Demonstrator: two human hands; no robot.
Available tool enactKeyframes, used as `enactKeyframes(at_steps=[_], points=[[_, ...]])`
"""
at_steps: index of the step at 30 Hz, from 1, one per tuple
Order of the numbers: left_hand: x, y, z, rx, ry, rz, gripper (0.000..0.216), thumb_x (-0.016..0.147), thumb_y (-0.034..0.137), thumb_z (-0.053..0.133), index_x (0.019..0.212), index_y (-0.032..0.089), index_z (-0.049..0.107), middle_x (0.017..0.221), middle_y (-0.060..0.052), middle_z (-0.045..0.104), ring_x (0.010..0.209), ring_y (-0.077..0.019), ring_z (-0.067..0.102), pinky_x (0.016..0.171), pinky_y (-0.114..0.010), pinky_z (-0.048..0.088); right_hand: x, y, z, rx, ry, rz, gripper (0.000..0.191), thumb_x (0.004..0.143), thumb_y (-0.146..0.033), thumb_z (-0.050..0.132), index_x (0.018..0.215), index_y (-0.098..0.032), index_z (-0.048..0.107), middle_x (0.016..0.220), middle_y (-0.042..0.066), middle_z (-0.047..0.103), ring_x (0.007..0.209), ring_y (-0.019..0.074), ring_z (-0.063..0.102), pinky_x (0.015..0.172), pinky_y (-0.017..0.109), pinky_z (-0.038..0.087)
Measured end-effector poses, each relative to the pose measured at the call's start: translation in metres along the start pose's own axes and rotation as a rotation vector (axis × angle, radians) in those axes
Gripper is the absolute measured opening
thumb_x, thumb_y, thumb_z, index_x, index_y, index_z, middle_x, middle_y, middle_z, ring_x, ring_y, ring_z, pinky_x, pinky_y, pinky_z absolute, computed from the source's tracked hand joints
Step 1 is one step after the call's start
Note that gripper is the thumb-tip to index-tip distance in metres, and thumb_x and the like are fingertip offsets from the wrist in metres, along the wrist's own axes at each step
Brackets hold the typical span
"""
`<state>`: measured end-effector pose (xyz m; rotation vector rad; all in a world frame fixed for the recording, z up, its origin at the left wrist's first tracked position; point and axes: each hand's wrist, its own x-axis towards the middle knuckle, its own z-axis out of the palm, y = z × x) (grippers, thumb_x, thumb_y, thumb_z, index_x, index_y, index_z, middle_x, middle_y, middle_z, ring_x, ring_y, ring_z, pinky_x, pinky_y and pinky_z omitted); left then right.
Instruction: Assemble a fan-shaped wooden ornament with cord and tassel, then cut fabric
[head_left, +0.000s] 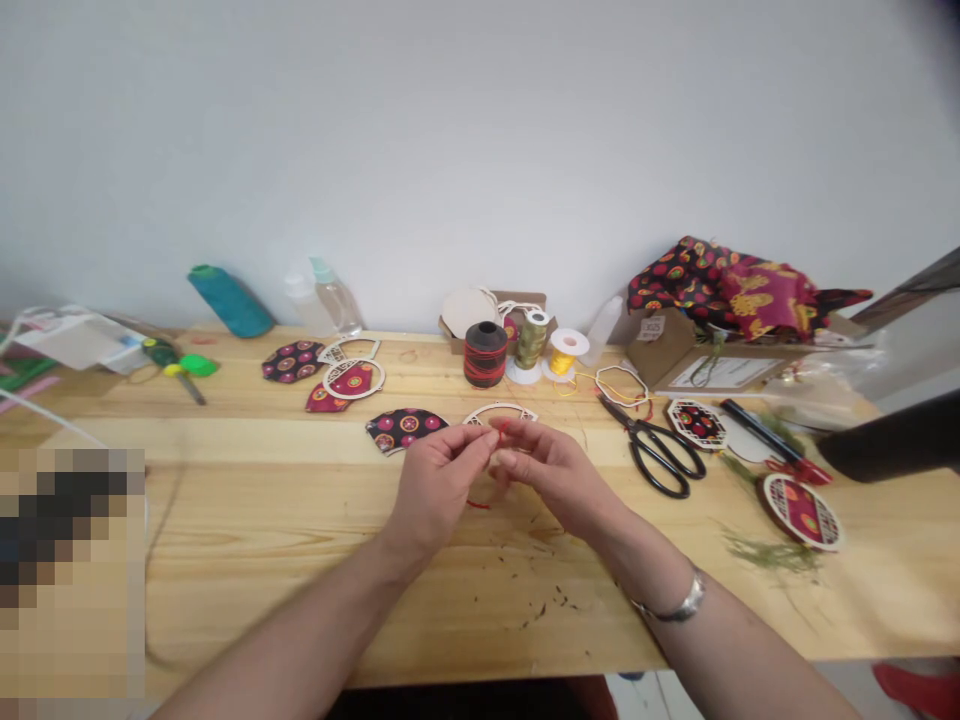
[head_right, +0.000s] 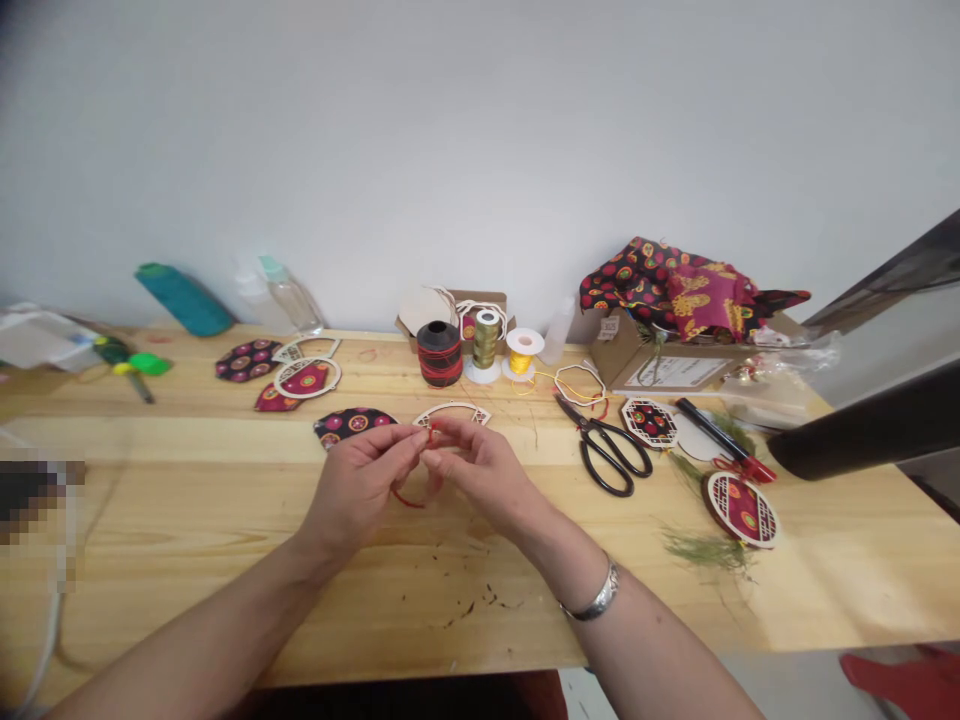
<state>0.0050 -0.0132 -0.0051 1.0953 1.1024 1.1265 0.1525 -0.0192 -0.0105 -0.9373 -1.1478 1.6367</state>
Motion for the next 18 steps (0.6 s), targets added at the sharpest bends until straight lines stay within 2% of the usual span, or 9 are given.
enactKeyframes(at_steps=[3, 5, 8, 11, 14, 16, 18], points=[[0.002, 0.000, 0.001, -0.061, 0.027, -0.040, 0.016, 0.072, 0.031, 0.072, 0.073, 0.015, 0.074, 0.046, 0.007, 0.043, 0.046, -0.0049, 0.031, 0.044, -0.018, 0.025, 0.001, 0.000, -0.002, -0.096, 0.057, 0.055, 0.031, 0.071, -0.041, 0.073, 0.086, -0.015, 0.067, 0.067, -0.001, 0.058, 0.054, 0.0080, 0.048, 0.053, 0.023, 0.041], [0.003, 0.000, 0.002, -0.130, 0.038, -0.076, 0.018, 0.068, 0.031, 0.076, 0.073, 0.014, 0.073, 0.047, 0.007, 0.044, 0.045, -0.0037, 0.030, 0.043, -0.018, 0.023, 0.001, -0.001, -0.003, -0.195, 0.132, 0.036, 0.028, 0.073, -0.042, 0.070, 0.076, -0.015, 0.066, 0.059, -0.003, 0.053, 0.050, 0.0074, 0.044, 0.049, 0.022, 0.036], [0.005, 0.000, 0.003, -0.222, 0.044, -0.133, 0.022, 0.063, 0.031, 0.079, 0.070, 0.012, 0.072, 0.044, 0.007, 0.042, 0.043, -0.0023, 0.027, 0.042, -0.018, 0.019, -0.001, -0.002, -0.001, -0.367, 0.184, -0.037, 0.025, 0.079, -0.040, 0.062, 0.073, -0.015, 0.065, 0.053, -0.005, 0.048, 0.048, 0.0080, 0.040, 0.047, 0.023, 0.032], [0.006, 0.001, 0.002, -0.277, 0.045, -0.166, 0.024, 0.060, 0.031, 0.080, 0.069, 0.010, 0.072, 0.042, 0.009, 0.035, 0.041, -0.0017, 0.024, 0.041, -0.018, 0.015, -0.005, -0.003, 0.002, -0.548, 0.185, -0.182, 0.024, 0.086, -0.034, 0.053, 0.079, -0.016, 0.068, 0.059, -0.002, 0.055, 0.055, 0.0105, 0.047, 0.055, 0.024, 0.039], [0.007, 0.002, 0.001, -0.339, 0.029, -0.198, 0.025, 0.057, 0.029, 0.081, 0.068, 0.010, 0.071, 0.042, 0.009, 0.033, 0.041, -0.0015, 0.022, 0.041, -0.018, 0.012, -0.009, -0.004, 0.005, -0.653, 0.184, -0.310, 0.023, 0.091, -0.027, 0.048, 0.093, -0.017, 0.068, 0.079, 0.002, 0.068, 0.071, 0.0135, 0.058, 0.068, 0.026, 0.046], [0.007, 0.003, 0.001, -0.372, 0.017, -0.216, 0.025, 0.056, 0.029, 0.082, 0.067, 0.010, 0.070, 0.043, 0.009, 0.033, 0.041, -0.0014, 0.022, 0.042, -0.018, 0.012, -0.010, -0.004, 0.006, -0.689, 0.181, -0.347, 0.023, 0.092, -0.024, 0.046, 0.098, -0.017, 0.067, 0.086, 0.003, 0.071, 0.076, 0.0139, 0.061, 0.072, 0.026, 0.047], [0.007, 0.004, 0.001, -0.389, 0.014, -0.238, 0.026, 0.054, 0.029, 0.083, 0.067, 0.010, 0.070, 0.044, 0.009, 0.033, 0.041, -0.0011, 0.022, 0.042, -0.018, 0.011, -0.010, -0.004, 0.006, -0.726, 0.177, -0.354, 0.022, 0.092, -0.022, 0.046, 0.097, -0.018, 0.067, 0.085, 0.003, 0.071, 0.075, 0.0134, 0.062, 0.071, 0.025, 0.047]])
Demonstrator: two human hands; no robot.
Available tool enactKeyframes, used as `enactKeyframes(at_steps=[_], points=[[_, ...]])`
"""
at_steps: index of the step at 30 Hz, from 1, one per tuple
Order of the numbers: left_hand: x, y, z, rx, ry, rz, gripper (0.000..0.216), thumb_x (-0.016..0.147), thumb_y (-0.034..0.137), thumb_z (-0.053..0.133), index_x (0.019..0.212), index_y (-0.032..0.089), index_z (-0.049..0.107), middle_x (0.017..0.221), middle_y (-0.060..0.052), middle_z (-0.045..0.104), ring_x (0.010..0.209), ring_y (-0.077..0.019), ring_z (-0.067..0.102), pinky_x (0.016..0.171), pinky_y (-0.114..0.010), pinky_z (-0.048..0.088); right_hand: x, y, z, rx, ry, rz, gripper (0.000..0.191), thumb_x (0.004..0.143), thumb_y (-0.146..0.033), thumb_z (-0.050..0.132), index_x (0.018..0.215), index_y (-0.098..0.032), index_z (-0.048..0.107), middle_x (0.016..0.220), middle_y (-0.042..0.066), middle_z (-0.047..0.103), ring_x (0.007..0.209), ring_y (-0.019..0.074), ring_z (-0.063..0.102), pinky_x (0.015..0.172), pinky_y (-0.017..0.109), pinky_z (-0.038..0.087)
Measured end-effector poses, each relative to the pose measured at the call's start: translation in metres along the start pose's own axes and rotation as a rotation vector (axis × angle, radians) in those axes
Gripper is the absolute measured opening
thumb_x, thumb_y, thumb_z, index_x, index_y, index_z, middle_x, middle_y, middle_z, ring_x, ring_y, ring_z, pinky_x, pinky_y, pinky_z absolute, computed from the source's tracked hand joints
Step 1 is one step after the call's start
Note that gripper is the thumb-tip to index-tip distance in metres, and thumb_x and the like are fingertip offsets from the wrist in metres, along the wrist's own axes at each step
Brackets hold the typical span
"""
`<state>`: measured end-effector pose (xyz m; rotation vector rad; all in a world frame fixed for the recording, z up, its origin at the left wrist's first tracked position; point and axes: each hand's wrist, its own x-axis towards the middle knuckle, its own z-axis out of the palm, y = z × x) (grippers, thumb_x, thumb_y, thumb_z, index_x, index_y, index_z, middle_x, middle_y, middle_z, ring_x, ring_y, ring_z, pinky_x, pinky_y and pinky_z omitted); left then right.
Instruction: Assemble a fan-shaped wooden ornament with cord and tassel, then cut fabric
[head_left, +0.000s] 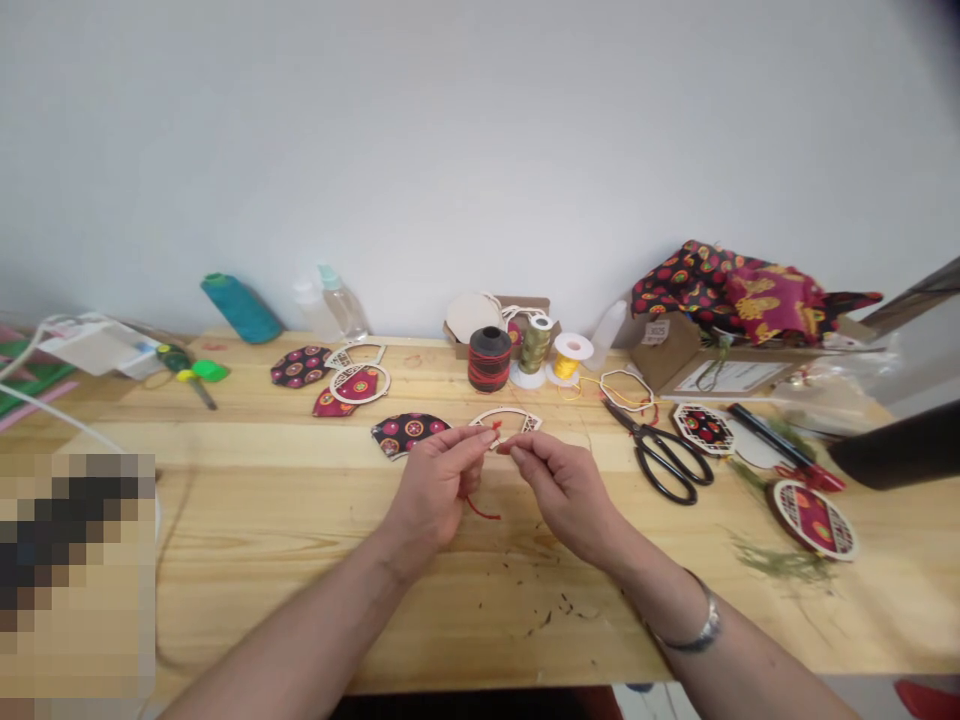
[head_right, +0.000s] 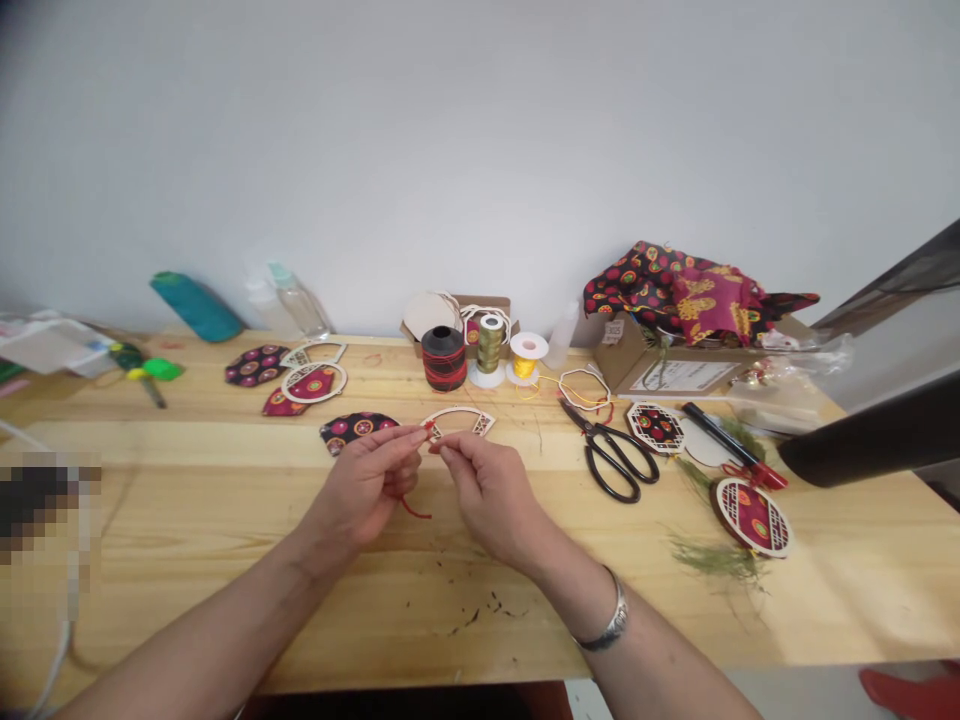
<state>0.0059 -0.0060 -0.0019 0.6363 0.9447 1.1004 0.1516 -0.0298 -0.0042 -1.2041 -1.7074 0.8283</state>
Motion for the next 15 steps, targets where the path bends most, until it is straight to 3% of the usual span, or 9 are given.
enactKeyframes(at_steps=[15], points=[[0.0009, 0.0024, 0.0007, -0.026, 0.016, -0.045, 0.027, 0.049, 0.023, 0.084, 0.062, 0.009, 0.065, 0.042, 0.009, 0.037, 0.039, -0.0003, 0.026, 0.040, -0.016, 0.014, -0.0068, -0.0046, -0.0028, -0.249, -0.048, -0.051, 0.022, 0.092, -0.019, 0.043, 0.081, -0.018, 0.063, 0.063, -0.001, 0.061, 0.054, 0.0102, 0.051, 0.056, 0.021, 0.039]])
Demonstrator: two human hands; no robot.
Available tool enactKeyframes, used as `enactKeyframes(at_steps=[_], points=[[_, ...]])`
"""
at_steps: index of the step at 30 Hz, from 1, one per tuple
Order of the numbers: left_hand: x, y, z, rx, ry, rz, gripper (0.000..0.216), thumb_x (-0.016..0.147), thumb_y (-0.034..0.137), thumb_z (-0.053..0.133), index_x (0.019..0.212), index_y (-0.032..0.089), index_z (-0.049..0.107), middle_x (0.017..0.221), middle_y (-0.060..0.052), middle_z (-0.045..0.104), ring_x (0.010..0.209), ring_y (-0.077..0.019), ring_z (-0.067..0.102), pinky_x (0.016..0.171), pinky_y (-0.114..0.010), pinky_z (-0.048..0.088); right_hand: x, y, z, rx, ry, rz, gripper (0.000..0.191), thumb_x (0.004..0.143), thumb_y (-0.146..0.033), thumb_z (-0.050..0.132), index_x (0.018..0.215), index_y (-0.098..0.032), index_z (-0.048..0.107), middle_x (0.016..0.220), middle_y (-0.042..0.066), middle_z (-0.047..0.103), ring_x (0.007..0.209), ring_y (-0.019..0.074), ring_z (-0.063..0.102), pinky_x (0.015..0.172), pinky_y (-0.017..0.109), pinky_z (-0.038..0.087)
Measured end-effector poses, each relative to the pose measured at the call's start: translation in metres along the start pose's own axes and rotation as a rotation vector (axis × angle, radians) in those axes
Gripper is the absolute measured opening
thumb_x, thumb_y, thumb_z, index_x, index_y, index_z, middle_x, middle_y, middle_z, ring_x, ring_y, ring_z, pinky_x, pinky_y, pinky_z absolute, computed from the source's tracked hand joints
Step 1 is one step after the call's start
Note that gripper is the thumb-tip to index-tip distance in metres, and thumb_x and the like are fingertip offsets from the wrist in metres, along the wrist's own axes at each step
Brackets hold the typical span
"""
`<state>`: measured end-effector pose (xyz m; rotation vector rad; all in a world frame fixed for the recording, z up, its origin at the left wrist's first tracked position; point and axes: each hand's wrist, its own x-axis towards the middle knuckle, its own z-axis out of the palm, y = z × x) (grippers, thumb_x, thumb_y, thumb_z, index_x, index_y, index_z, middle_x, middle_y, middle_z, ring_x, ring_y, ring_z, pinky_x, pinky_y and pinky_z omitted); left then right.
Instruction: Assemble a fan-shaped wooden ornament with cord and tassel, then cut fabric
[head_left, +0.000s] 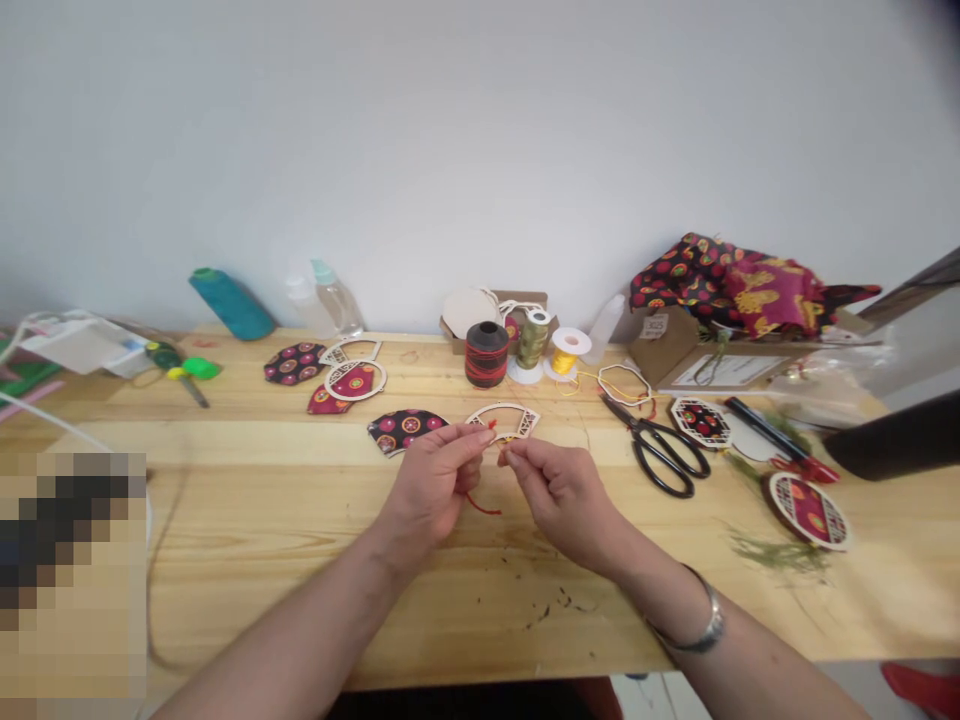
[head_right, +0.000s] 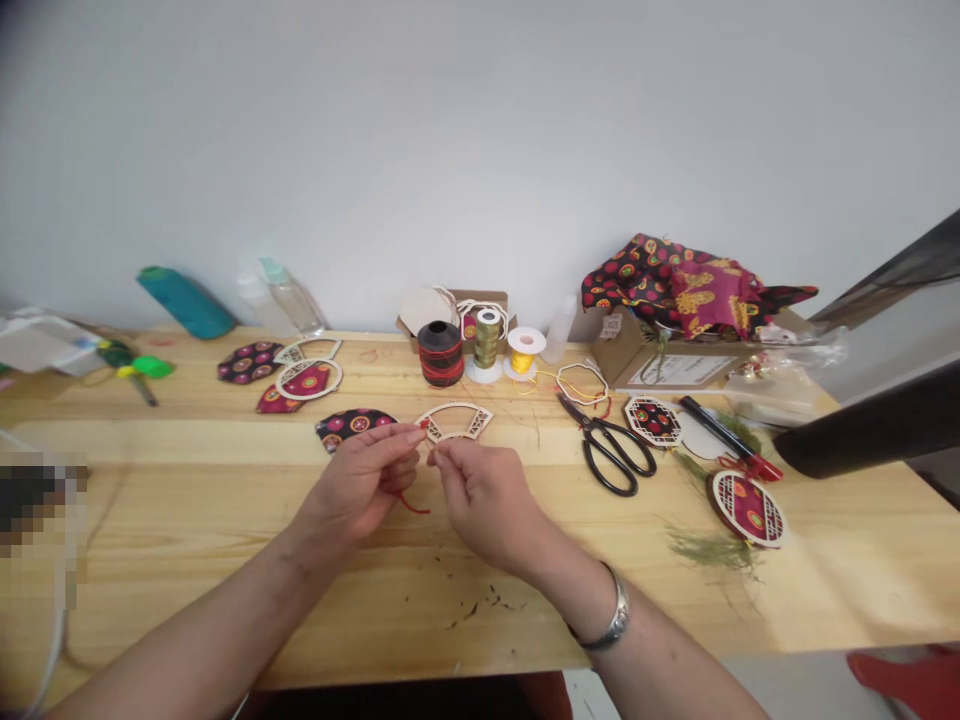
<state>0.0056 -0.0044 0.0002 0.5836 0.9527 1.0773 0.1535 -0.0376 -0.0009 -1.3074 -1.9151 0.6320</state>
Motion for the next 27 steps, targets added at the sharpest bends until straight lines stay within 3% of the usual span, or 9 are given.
enactKeyframes(at_steps=[4, 7, 12, 15, 20, 23, 27], points=[[0.001, 0.003, 0.000, 0.006, -0.010, -0.008, 0.025, 0.049, 0.022, 0.083, 0.059, 0.010, 0.063, 0.042, 0.010, 0.035, 0.039, -0.0003, 0.024, 0.040, -0.017, 0.014, 0.002, -0.002, 0.002, -0.034, -0.023, 0.004, 0.022, 0.092, -0.018, 0.042, 0.082, -0.018, 0.063, 0.067, 0.000, 0.063, 0.059, 0.0108, 0.054, 0.060, 0.022, 0.040], [0.003, 0.004, 0.000, 0.047, -0.012, 0.021, 0.023, 0.052, 0.023, 0.082, 0.060, 0.010, 0.065, 0.043, 0.009, 0.036, 0.040, -0.0012, 0.027, 0.040, -0.017, 0.016, 0.004, -0.005, 0.003, -0.113, -0.118, 0.005, 0.024, 0.094, -0.019, 0.041, 0.087, -0.018, 0.064, 0.074, 0.002, 0.066, 0.066, 0.0125, 0.057, 0.065, 0.023, 0.043], [0.005, 0.001, -0.002, 0.116, -0.011, 0.093, 0.028, 0.051, 0.029, 0.085, 0.065, 0.009, 0.070, 0.045, 0.007, 0.041, 0.042, -0.0017, 0.028, 0.040, -0.017, 0.018, 0.002, -0.007, -0.021, -0.453, -0.240, 0.030, 0.031, 0.087, -0.010, 0.047, 0.116, -0.013, 0.058, 0.106, 0.013, 0.064, 0.094, 0.0204, 0.059, 0.081, 0.030, 0.046], [0.004, -0.002, -0.002, 0.126, 0.027, 0.127, 0.030, 0.050, 0.030, 0.085, 0.068, 0.010, 0.073, 0.046, 0.005, 0.046, 0.043, -0.0024, 0.031, 0.041, -0.017, 0.018, -0.012, 0.013, -0.057, -0.748, -0.259, 0.265, 0.033, 0.079, 0.003, 0.043, 0.103, -0.007, 0.063, 0.100, 0.017, 0.065, 0.096, 0.0237, 0.060, 0.084, 0.032, 0.045], [0.002, -0.006, -0.001, 0.155, 0.019, 0.139, 0.028, 0.054, 0.031, 0.083, 0.070, 0.010, 0.075, 0.043, 0.005, 0.046, 0.042, -0.0040, 0.031, 0.042, -0.019, 0.019, -0.040, 0.073, -0.098, -0.993, -0.155, 0.499, 0.028, 0.084, -0.006, 0.046, 0.106, -0.005, 0.062, 0.101, 0.023, 0.067, 0.096, 0.0288, 0.063, 0.084, 0.036, 0.046], [0.001, -0.007, -0.001, 0.150, 0.019, 0.145, 0.025, 0.054, 0.031, 0.082, 0.068, 0.011, 0.074, 0.042, 0.005, 0.045, 0.042, -0.0041, 0.031, 0.043, -0.019, 0.019, -0.047, 0.093, -0.098, -1.028, -0.122, 0.484, 0.028, 0.082, -0.008, 0.049, 0.107, -0.004, 0.062, 0.103, 0.024, 0.066, 0.096, 0.0291, 0.064, 0.083, 0.035, 0.046], [0.000, -0.007, -0.001, 0.141, 0.011, 0.147, 0.024, 0.056, 0.032, 0.081, 0.070, 0.012, 0.075, 0.043, 0.006, 0.044, 0.043, -0.0037, 0.030, 0.043, -0.020, 0.017, -0.054, 0.090, -0.101, -1.074, -0.144, 0.481, 0.024, 0.079, -0.007, 0.048, 0.096, -0.008, 0.064, 0.095, 0.021, 0.067, 0.090, 0.0275, 0.064, 0.079, 0.034, 0.046]])
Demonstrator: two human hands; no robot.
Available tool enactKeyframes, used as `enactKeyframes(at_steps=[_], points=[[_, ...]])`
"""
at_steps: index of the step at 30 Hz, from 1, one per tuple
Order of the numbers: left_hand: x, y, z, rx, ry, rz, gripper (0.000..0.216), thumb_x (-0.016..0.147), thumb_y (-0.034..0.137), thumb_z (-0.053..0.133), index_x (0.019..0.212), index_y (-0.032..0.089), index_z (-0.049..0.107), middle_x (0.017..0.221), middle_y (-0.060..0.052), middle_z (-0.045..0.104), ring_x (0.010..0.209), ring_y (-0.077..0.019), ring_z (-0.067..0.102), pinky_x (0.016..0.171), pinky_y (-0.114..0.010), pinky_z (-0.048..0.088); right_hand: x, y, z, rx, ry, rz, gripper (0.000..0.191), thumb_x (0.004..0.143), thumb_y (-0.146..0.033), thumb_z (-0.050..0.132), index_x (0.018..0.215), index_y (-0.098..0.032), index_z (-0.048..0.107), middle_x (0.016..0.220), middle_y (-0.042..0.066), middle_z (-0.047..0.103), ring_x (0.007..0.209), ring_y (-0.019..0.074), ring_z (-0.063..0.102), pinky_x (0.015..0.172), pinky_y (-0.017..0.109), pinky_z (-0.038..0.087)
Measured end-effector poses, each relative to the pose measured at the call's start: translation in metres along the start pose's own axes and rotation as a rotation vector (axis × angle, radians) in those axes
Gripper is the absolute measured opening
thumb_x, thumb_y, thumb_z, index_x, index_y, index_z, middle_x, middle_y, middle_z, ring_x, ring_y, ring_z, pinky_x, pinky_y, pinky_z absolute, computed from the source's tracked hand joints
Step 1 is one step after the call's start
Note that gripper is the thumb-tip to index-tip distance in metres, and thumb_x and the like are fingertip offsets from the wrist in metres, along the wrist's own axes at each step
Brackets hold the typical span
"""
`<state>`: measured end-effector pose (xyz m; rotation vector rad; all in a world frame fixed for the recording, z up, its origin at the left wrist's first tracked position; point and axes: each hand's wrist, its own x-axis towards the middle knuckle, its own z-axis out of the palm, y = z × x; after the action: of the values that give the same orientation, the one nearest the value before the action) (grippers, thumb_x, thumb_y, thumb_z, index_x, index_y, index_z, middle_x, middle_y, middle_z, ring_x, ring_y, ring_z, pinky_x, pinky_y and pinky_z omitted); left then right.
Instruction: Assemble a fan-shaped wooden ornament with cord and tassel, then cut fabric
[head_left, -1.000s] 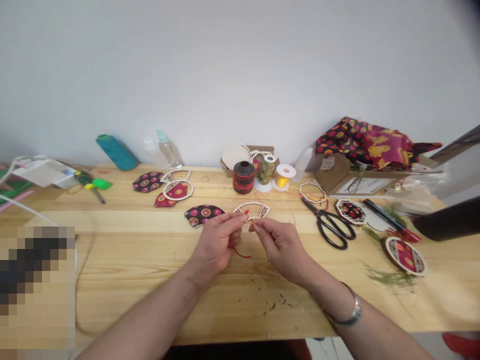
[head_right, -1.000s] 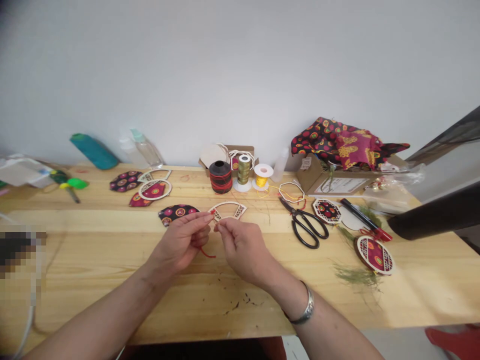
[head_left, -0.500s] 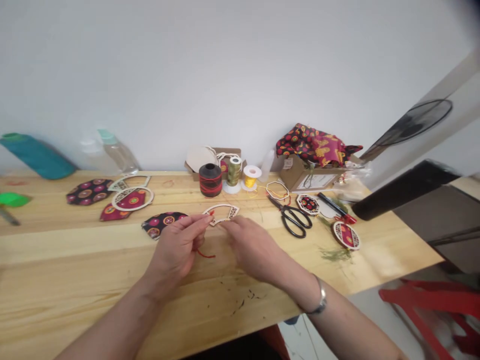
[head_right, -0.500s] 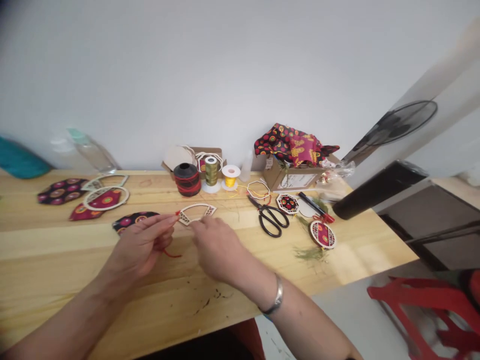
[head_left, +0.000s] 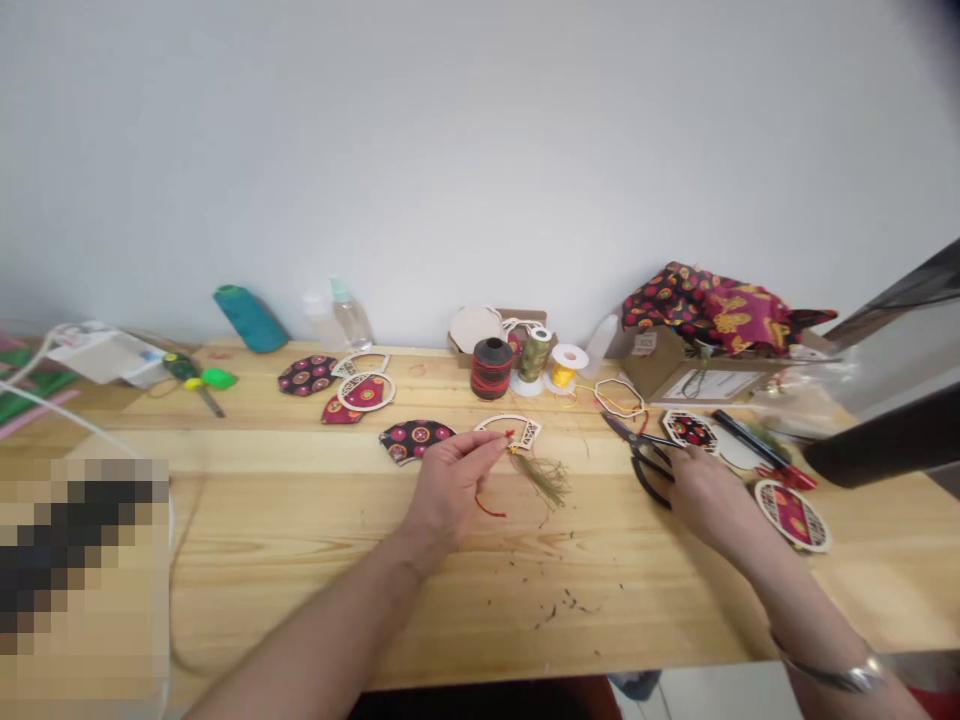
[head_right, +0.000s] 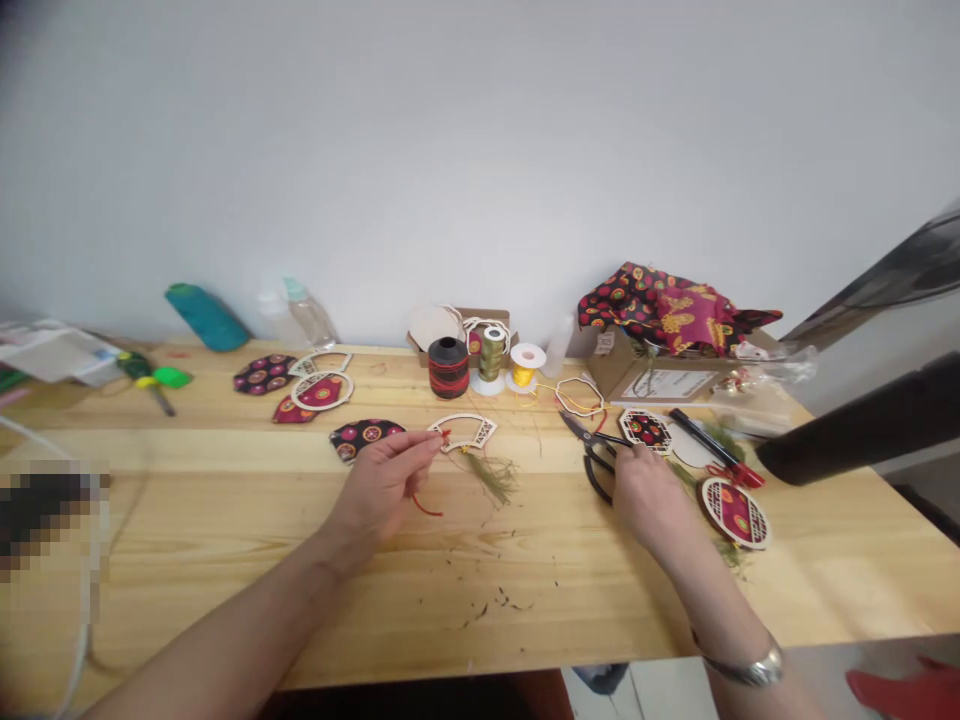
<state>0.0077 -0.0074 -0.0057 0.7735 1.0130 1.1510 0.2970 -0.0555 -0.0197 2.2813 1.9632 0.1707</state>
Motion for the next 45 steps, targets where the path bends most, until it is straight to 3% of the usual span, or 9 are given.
enactKeyframes(at_steps=[4, 7, 9, 12, 15, 18, 24, 38, 45], points=[[0.000, 0.000, -0.001, -0.030, -0.009, -0.004, 0.025, 0.056, 0.031, 0.081, 0.072, 0.012, 0.076, 0.045, 0.006, 0.045, 0.044, -0.0037, 0.030, 0.044, -0.020, 0.016, -0.016, 0.016, -0.011, 0.070, -0.069, 0.030, 0.023, 0.075, -0.012, 0.050, 0.093, -0.013, 0.064, 0.096, 0.018, 0.067, 0.085, 0.0277, 0.065, 0.068, 0.033, 0.046], [0.000, 0.001, 0.000, -0.034, -0.008, -0.005, 0.024, 0.056, 0.030, 0.082, 0.072, 0.012, 0.076, 0.045, 0.006, 0.043, 0.044, -0.0033, 0.029, 0.044, -0.020, 0.015, -0.027, 0.015, -0.021, 0.280, -0.071, 0.041, 0.016, 0.073, -0.018, 0.051, 0.086, -0.016, 0.061, 0.082, 0.012, 0.067, 0.073, 0.0243, 0.063, 0.062, 0.032, 0.045], [-0.001, 0.001, 0.001, -0.041, -0.006, -0.025, 0.025, 0.055, 0.030, 0.082, 0.071, 0.012, 0.075, 0.045, 0.006, 0.043, 0.043, -0.0030, 0.028, 0.044, -0.020, 0.014, -0.031, 0.002, -0.029, 0.529, -0.101, -0.005, 0.010, 0.077, -0.028, 0.051, 0.080, -0.019, 0.056, 0.070, 0.006, 0.063, 0.062, 0.0206, 0.059, 0.057, 0.030, 0.044], [-0.001, 0.001, 0.002, -0.054, -0.013, -0.044, 0.025, 0.053, 0.029, 0.083, 0.069, 0.011, 0.075, 0.045, 0.006, 0.044, 0.043, -0.0029, 0.028, 0.043, -0.021, 0.014, -0.031, -0.029, -0.044, 0.866, -0.162, -0.149, 0.022, 0.079, -0.042, 0.055, 0.076, -0.020, 0.052, 0.067, 0.002, 0.058, 0.061, 0.0178, 0.054, 0.055, 0.028, 0.043], [-0.001, 0.001, 0.002, -0.045, -0.024, -0.032, 0.025, 0.054, 0.029, 0.082, 0.070, 0.011, 0.075, 0.045, 0.005, 0.045, 0.043, -0.0032, 0.029, 0.043, -0.021, 0.015, -0.021, -0.058, -0.059, 0.932, -0.131, -0.307, 0.036, 0.071, -0.039, 0.067, 0.098, -0.018, 0.056, 0.088, 0.005, 0.062, 0.076, 0.0195, 0.056, 0.067, 0.030, 0.045], [-0.001, 0.001, 0.001, -0.029, -0.034, -0.026, 0.025, 0.057, 0.029, 0.081, 0.073, 0.011, 0.075, 0.043, 0.006, 0.043, 0.042, -0.0033, 0.029, 0.043, -0.021, 0.015, -0.005, -0.079, -0.068, 0.941, -0.167, -0.432, 0.044, 0.069, -0.040, 0.073, 0.104, -0.017, 0.058, 0.096, 0.006, 0.063, 0.081, 0.0200, 0.055, 0.071, 0.030, 0.044], [0.001, 0.001, 0.000, -0.052, -0.038, -0.045, 0.027, 0.057, 0.029, 0.081, 0.074, 0.010, 0.075, 0.044, 0.007, 0.043, 0.042, -0.0026, 0.027, 0.043, -0.020, 0.014, 0.014, -0.099, -0.063, 0.919, -0.158, -0.482, 0.022, 0.074, -0.034, 0.070, 0.083, -0.019, 0.057, 0.071, -0.004, 0.053, 0.063, 0.0124, 0.043, 0.057, 0.023, 0.035], [0.002, -0.001, 0.000, 0.021, -0.056, -0.037, 0.024, 0.061, 0.029, 0.077, 0.076, 0.010, 0.074, 0.045, 0.007, 0.040, 0.043, -0.0030, 0.025, 0.043, -0.021, 0.013, 0.007, -0.097, -0.051, 0.850, -0.098, -0.447, 0.027, 0.072, -0.041, 0.070, 0.070, -0.019, 0.055, 0.063, -0.005, 0.049, 0.057, 0.0105, 0.039, 0.051, 0.022, 0.030], [0.000, 0.000, 0.000, 0.032, -0.070, -0.032, 0.025, 0.062, 0.028, 0.076, 0.080, 0.010, 0.075, 0.044, 0.008, 0.039, 0.043, -0.0032, 0.025, 0.044, -0.021, 0.014, 0.006, -0.097, -0.054, 0.828, -0.129, -0.428, 0.015, 0.076, -0.031, 0.064, 0.069, -0.019, 0.059, 0.059, -0.005, 0.048, 0.055, 0.0102, 0.040, 0.051, 0.022, 0.028]])
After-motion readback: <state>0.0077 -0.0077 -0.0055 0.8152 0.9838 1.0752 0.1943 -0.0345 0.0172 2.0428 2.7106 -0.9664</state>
